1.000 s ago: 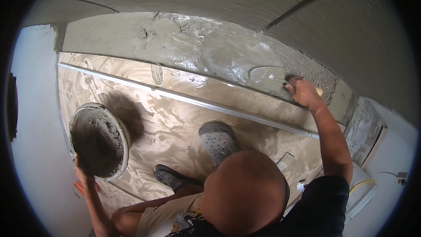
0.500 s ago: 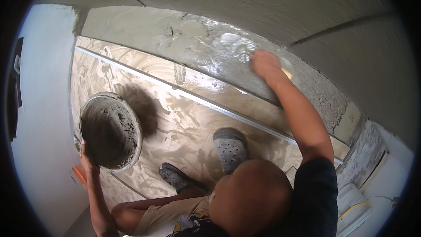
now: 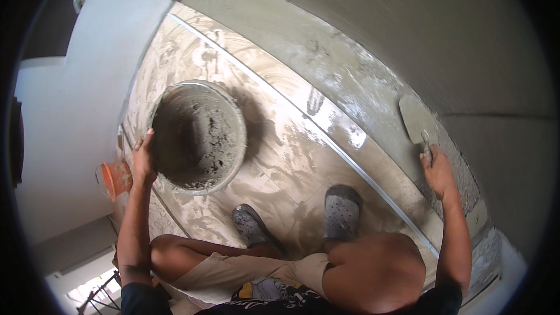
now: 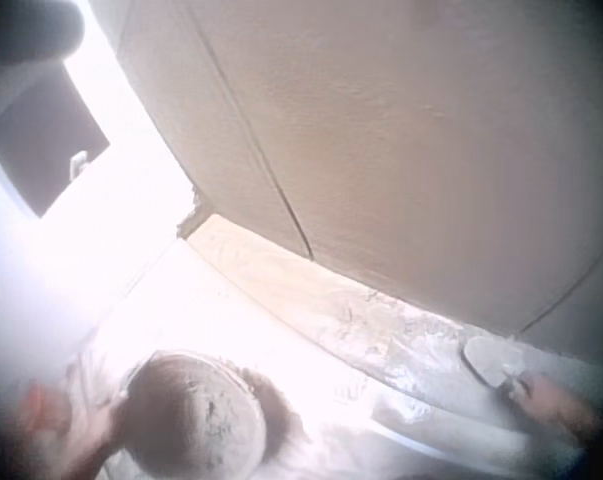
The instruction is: The person scoops cement from a bucket with a trowel and spreads it along a wall base, smoothing the surface repeatedly. The person works along a linear section of the wall, adding and leveling material as they progress.
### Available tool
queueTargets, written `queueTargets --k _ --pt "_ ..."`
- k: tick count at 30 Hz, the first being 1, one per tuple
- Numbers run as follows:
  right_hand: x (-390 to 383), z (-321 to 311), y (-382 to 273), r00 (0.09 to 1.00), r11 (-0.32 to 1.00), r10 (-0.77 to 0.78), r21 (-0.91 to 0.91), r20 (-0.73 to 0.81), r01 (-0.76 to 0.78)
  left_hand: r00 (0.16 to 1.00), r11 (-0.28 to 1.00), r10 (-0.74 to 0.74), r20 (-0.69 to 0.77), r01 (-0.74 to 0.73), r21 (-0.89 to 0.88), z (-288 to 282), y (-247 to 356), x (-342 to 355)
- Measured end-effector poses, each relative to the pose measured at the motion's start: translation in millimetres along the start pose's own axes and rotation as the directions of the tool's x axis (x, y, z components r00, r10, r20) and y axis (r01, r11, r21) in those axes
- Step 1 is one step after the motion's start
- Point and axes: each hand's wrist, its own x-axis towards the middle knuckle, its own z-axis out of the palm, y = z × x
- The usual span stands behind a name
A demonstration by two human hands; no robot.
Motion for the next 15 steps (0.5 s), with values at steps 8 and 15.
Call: queueTargets --k 8,15 --pt "8 -10 -161 0.871 0.878 -0.478 0.092 0.117 0.47 0.996 0.985 0.06 -0.063 -0.049 0.167 23 -2 2" --pt "-27 -11 -399 0.559 0.619 -0.492 -0.183 0.668 0.764 0.985 0.977 0.173 -0.019 -0.169 0.126 34 38 -35"
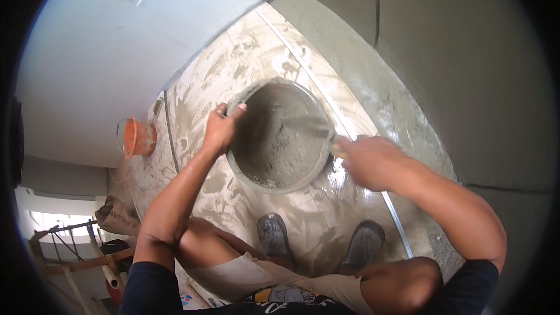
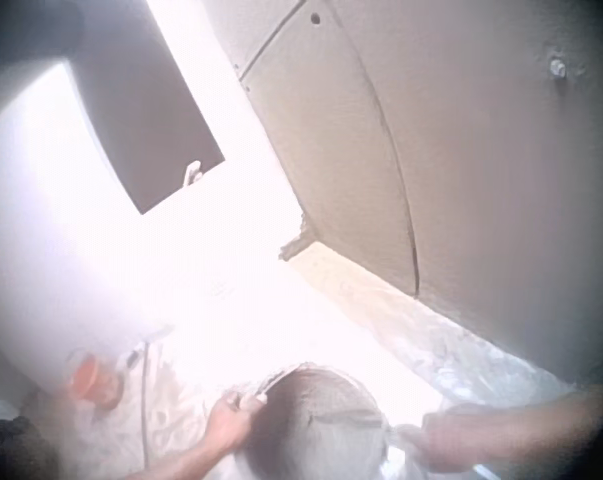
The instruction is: The person scoops cement from a bucket with a trowel and spreads it along a wall base, smoothing the surface repeatedly. The person works along a linear section of the wall, adding and leveling material as they progress.
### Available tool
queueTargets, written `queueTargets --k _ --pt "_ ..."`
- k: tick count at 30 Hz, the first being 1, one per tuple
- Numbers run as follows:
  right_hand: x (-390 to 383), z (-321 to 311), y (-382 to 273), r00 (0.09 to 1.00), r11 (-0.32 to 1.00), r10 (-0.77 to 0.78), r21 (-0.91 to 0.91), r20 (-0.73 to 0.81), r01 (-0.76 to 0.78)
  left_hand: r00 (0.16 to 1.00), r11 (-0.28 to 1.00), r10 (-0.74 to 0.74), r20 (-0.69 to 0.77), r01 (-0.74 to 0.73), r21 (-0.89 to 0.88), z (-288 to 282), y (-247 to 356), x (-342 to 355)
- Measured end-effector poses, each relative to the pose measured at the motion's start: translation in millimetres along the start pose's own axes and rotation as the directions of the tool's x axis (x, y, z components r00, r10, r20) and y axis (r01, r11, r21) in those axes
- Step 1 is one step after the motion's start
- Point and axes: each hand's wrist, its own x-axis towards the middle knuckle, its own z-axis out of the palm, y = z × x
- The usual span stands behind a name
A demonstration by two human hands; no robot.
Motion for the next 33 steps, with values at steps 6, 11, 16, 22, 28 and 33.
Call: queueTargets --k 6,11,16,22,28,33 --pt "67 0 -79 0.948 0.899 -0.317 -0.316 0.013 0.304 0.993 0.976 0.085 0.085 -0.101 0.195 11 -22 33" --pt "0 -48 -98 0.795 0.811 -0.58 -0.218 -0.179 0.543 0.989 0.979 0.143 0.042 -0.148 0.143 -5 -46 55" --pt "-106 -127 -63 0.81 0.846 -0.467 0.086 -0.355 0.526 0.996 0.99 0.091 0.025 -0.093 0.105 -15 -102 68" --pt "-137 -16 24 0.876 0.916 0.306 -0.134 -0.374 -0.377 0.988 0.998 0.007 0.154 0.002 -0.061 -32 -122 89" --pt "-227 262 150 0.701 0.51 0.704 0.609 0.111 -0.608 0.99 0.93 -0.091 0.107 0.123 -0.345 -58 -188 78" --pt "-216 338 81 0.516 0.062 0.725 0.704 0.456 -0.708 0.981 0.918 -0.136 0.135 0.176 -0.356 -58 -189 65"
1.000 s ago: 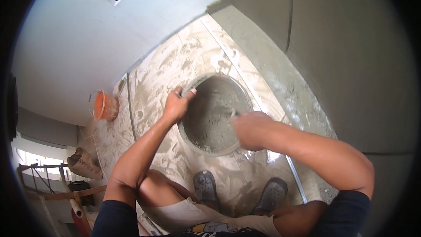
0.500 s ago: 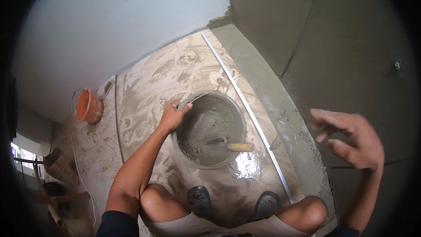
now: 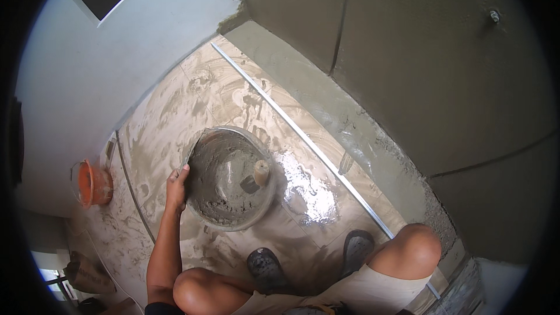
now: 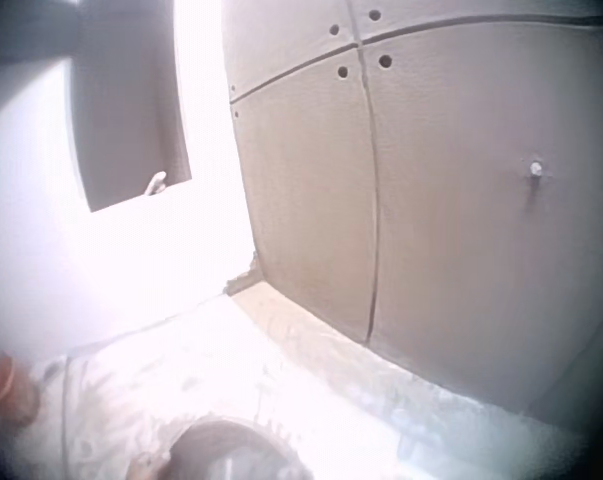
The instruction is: The person scoops cement from a bucket with a trowel and spreads it along a wall base, smoothing the surface repeatedly. The person works along a linear section of the wall, adding and leveling material as they progress.
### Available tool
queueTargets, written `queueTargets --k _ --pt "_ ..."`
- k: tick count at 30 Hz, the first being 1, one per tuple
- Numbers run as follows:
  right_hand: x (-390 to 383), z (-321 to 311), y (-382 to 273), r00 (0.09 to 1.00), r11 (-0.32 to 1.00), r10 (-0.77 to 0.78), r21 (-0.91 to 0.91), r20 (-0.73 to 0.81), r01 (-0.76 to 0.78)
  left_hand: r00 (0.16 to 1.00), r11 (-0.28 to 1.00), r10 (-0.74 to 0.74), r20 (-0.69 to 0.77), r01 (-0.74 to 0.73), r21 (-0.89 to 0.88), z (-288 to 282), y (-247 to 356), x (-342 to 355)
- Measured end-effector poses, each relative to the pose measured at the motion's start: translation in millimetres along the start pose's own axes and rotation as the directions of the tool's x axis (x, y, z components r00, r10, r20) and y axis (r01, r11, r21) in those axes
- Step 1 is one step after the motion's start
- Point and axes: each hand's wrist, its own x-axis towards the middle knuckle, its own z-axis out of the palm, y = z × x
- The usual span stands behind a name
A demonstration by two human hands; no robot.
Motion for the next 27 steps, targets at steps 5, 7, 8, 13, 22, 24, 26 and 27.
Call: queueTargets --k 5,7,8,13,22,24,26,27 --pt "-10 31 -7 1.0 0.999 0.001 0.041 0.027 -0.002 1.0 1.0 0.01 0.003 -0.01 -0.015 -1 3 3" --pt "-14 37 -8 1.0 0.999 -0.007 0.041 0.024 0.006 1.0 0.998 0.007 0.021 -0.006 -0.064 7 11 -4" --pt "-14 38 -9 1.0 0.999 -0.012 0.038 0.029 0.011 1.0 0.999 0.007 0.014 -0.006 -0.044 5 10 -3" --pt "-17 44 -16 0.999 0.999 -0.025 0.02 0.034 0.024 1.0 0.999 0.015 0.006 -0.015 -0.036 -3 1 4" --pt "-34 60 -10 0.999 0.999 -0.015 0.029 0.046 0.014 0.999 0.999 0.016 0.034 -0.015 -0.029 -7 -2 8" --pt "-38 61 -7 0.999 1.0 -0.015 0.024 0.05 0.014 0.999 0.999 0.015 0.034 -0.013 -0.035 -4 -5 8" --pt "-43 60 -6 0.999 1.0 -0.006 0.016 0.051 0.005 1.0 0.999 0.009 0.028 -0.008 -0.036 -4 -1 4" --pt "-45 58 -4 0.998 1.0 -0.004 0.007 0.055 0.004 1.0 0.999 0.003 0.029 -0.002 -0.038 -5 0 4"
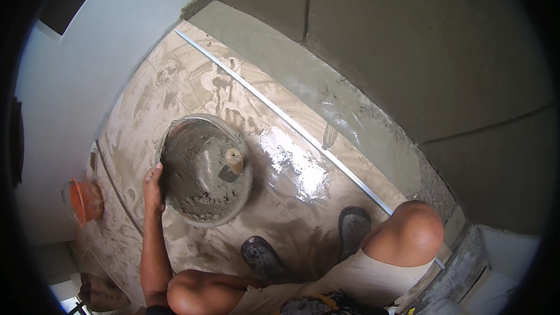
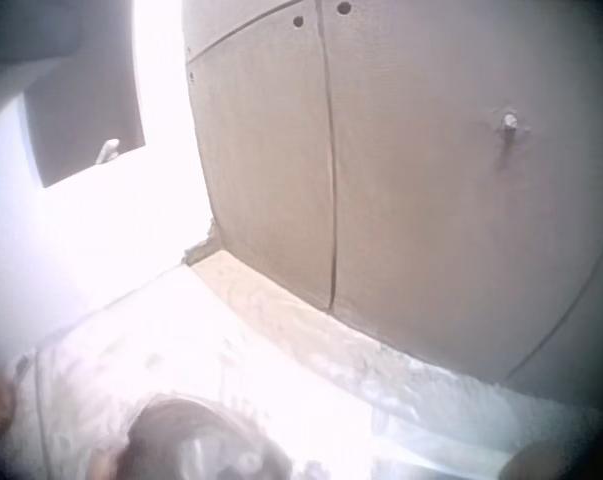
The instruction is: The person scoops cement from a bucket with a trowel and spreads it along a wall base, smoothing the surface repeatedly. The person works along a linear section of the wall, adding and leveling material as they progress.
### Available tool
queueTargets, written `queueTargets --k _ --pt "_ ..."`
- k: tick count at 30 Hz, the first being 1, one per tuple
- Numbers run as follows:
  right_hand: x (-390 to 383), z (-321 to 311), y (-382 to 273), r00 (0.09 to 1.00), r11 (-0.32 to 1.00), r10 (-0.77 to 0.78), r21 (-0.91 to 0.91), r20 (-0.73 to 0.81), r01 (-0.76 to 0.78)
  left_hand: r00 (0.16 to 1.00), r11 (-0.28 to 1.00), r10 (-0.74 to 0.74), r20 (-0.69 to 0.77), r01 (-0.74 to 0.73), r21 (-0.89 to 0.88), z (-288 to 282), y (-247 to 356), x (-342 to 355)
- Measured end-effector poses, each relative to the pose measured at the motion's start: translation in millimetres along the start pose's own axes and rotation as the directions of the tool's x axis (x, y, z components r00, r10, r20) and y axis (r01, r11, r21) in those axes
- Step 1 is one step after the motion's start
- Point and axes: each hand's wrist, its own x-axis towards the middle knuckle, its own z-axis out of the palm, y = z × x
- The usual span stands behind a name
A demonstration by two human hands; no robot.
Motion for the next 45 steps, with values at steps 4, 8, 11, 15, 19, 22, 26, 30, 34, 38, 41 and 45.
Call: queueTargets --k 4,8,11,15,19,22,26,30,34,38,41,45 --pt "-21 -15 4 1.0 0.996 0.008 -0.085 0.011 -0.007 0.999 1.0 0.005 -0.034 -0.005 0.0 15 12 -6" --pt "-63 -58 0 1.0 0.954 0.02 -0.301 0.011 -0.016 0.996 0.983 0.056 -0.065 -0.043 0.179 -1 -20 20" --pt "-117 -108 -26 0.995 0.846 0.062 -0.533 0.082 -0.009 1.0 0.984 -0.006 0.006 0.005 0.179 -6 -12 20" --pt "-209 -163 -154 0.949 0.603 0.149 -0.786 0.279 0.137 0.992 0.991 -0.03 -0.12 0.045 0.124 -8 -23 3" --pt "-259 -134 -333 0.968 0.825 -0.061 -0.534 0.242 0.185 0.997 0.997 0.058 0.049 -0.06 0.053 4 -2 5" --pt "-211 -69 -415 0.701 0.303 -0.537 -0.668 0.47 0.68 0.956 0.968 0.094 -0.277 -0.023 0.251 0 -21 -1" --pt "-181 0 -446 0.147 -0.277 -0.718 -0.473 0.68 0.836 0.948 0.992 -0.116 -0.297 0.125 0.008 -66 -69 -67" --pt "-169 -5 -435 -0.004 -0.213 -0.732 -0.223 0.681 0.951 0.842 0.84 -0.538 0.033 0.533 0.101 -149 -211 -246" --pt "-146 -30 -435 0.039 -0.086 -0.76 -0.16 0.648 0.983 0.385 0.572 -0.762 0.522 0.777 0.263 -100 -239 -415" --pt "-138 -44 -438 0.051 -0.084 -0.768 -0.18 0.638 0.98 0.144 0.385 -0.764 0.629 0.885 0.264 -39 -241 -475" --pt "-134 -42 -441 0.048 -0.083 -0.743 -0.164 0.668 0.983 0.095 0.222 -0.698 0.71 0.971 0.089 -4 -246 -505" --pt "-127 -50 -440 0.069 -0.065 -0.752 -0.178 0.655 0.982 0.094 0.015 -0.59 0.802 0.994 -0.106 25 -249 -516"
